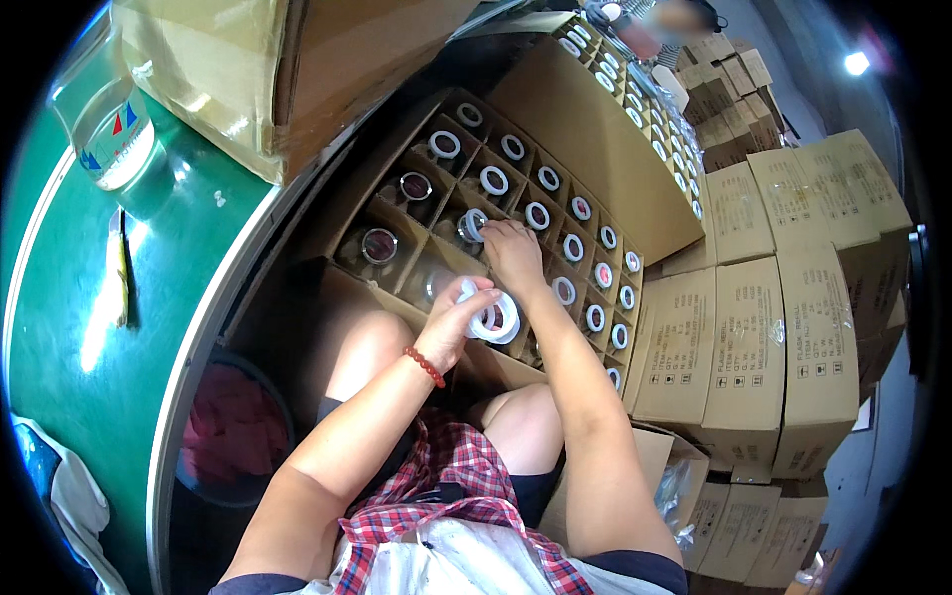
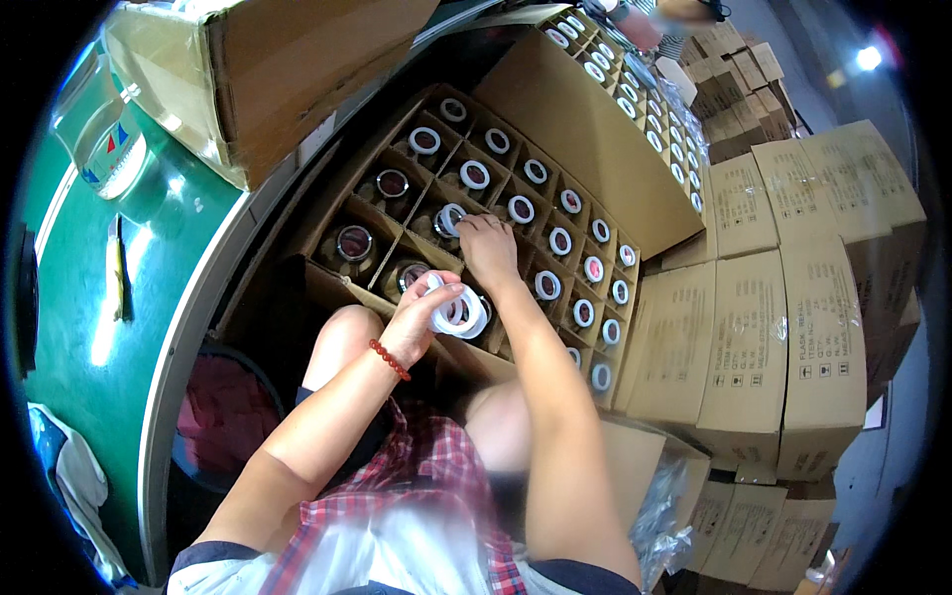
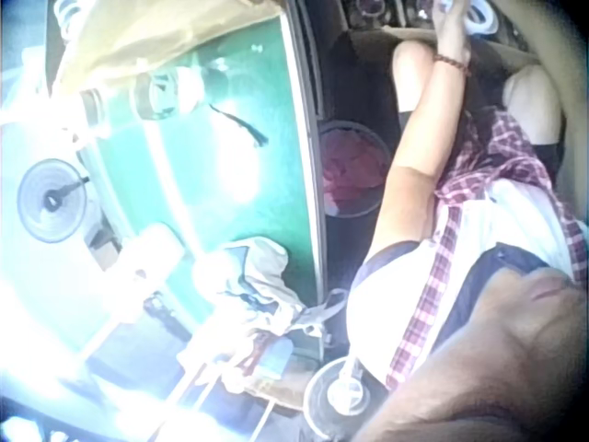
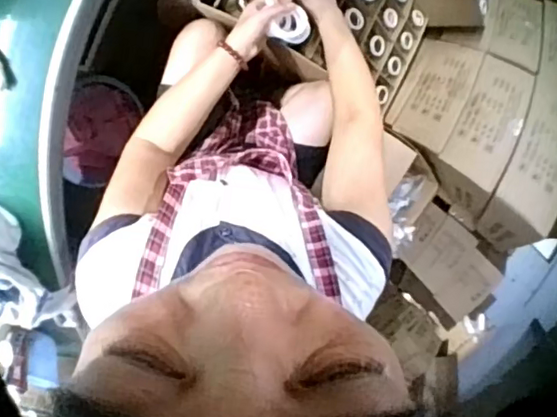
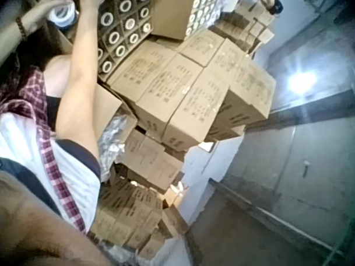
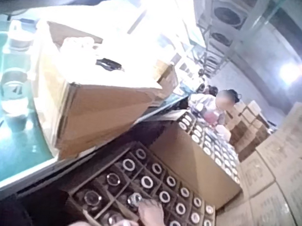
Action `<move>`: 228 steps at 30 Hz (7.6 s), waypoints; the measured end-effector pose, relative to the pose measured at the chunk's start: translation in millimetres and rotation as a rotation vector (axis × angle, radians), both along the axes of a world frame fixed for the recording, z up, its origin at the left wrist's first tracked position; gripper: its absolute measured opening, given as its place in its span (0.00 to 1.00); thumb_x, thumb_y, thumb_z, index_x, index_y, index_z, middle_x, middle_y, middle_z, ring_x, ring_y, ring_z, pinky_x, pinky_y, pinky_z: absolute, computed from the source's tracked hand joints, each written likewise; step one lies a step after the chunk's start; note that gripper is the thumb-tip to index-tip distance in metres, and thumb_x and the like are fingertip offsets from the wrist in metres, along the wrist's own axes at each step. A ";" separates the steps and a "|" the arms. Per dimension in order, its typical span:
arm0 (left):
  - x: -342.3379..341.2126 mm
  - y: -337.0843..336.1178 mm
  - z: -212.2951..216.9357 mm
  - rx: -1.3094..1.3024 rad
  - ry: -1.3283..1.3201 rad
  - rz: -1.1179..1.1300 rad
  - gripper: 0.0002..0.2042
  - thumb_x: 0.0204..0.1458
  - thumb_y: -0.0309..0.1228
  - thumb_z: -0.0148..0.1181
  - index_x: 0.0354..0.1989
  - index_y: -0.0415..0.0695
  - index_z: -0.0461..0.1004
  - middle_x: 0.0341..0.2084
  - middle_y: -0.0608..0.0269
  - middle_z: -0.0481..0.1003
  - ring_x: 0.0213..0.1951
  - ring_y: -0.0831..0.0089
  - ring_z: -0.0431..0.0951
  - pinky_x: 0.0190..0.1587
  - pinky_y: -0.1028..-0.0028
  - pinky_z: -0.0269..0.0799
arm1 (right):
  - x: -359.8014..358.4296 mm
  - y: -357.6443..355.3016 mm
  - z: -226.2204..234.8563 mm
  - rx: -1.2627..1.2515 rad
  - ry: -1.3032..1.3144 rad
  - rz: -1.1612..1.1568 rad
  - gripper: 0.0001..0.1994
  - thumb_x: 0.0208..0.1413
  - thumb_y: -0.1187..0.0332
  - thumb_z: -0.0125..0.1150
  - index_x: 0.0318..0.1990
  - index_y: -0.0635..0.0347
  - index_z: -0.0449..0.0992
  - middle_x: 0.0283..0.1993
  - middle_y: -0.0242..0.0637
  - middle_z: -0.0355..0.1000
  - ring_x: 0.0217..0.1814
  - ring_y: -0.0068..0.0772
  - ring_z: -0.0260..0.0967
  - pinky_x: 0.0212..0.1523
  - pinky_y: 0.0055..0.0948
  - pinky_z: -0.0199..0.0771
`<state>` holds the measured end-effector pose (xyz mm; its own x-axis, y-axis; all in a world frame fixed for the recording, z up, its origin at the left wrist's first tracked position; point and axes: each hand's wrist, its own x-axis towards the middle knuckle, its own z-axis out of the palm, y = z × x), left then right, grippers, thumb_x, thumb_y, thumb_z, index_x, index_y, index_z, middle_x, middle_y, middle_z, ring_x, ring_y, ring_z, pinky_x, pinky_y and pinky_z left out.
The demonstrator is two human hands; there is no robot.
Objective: The person places white plastic rings onto the openings of small jars arranged in a cardboard tray. They then retrieve a larger container from a box, remove its lid, insert a jar into the container, and replace the lid.
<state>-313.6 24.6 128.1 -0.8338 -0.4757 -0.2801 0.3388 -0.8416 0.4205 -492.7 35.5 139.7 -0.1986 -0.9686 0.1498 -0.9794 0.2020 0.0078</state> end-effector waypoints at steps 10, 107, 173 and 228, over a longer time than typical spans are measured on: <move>-0.8 1.3 5.1 0.002 0.043 -0.027 0.12 0.50 0.29 0.63 0.41 0.42 0.69 0.32 0.65 0.75 0.36 0.77 0.76 0.37 0.77 0.72 | 9.1 -15.9 0.5 -0.086 -0.100 0.045 0.17 0.49 0.73 0.53 0.48 0.54 0.75 0.55 0.41 0.69 0.56 0.45 0.65 0.53 0.41 0.68; 25.9 -30.4 13.2 0.086 0.097 0.168 0.13 0.59 0.38 0.52 0.44 0.42 0.66 0.31 0.62 0.73 0.33 0.67 0.79 0.21 0.74 0.76 | 54.9 -123.9 -2.2 0.098 0.129 0.128 0.17 0.55 0.69 0.47 0.51 0.47 0.74 0.56 0.45 0.66 0.62 0.46 0.61 0.62 0.55 0.53; 223.7 -34.0 -57.4 -0.102 -0.326 0.354 0.15 0.60 0.46 0.49 0.36 0.47 0.69 0.32 0.64 0.73 0.37 0.67 0.79 0.22 0.74 0.73 | 137.5 -53.2 12.2 0.033 -0.144 0.308 0.09 0.47 0.72 0.59 0.38 0.56 0.77 0.58 0.43 0.65 0.57 0.50 0.63 0.50 0.42 0.73; 210.9 -30.9 -55.0 -0.021 -0.303 0.361 0.14 0.59 0.47 0.52 0.36 0.48 0.70 0.33 0.64 0.74 0.39 0.65 0.78 0.23 0.74 0.73 | 126.9 -55.7 -3.2 -0.009 -0.349 0.229 0.07 0.48 0.66 0.63 0.35 0.55 0.78 0.57 0.44 0.68 0.55 0.49 0.64 0.55 0.39 0.66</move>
<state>-102.7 -6.3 73.0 -0.4958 -0.7285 -0.4727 0.4678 -0.6827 0.5614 -365.8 -20.2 136.5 -0.0189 -0.9925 0.1207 -0.9424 -0.0226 -0.3337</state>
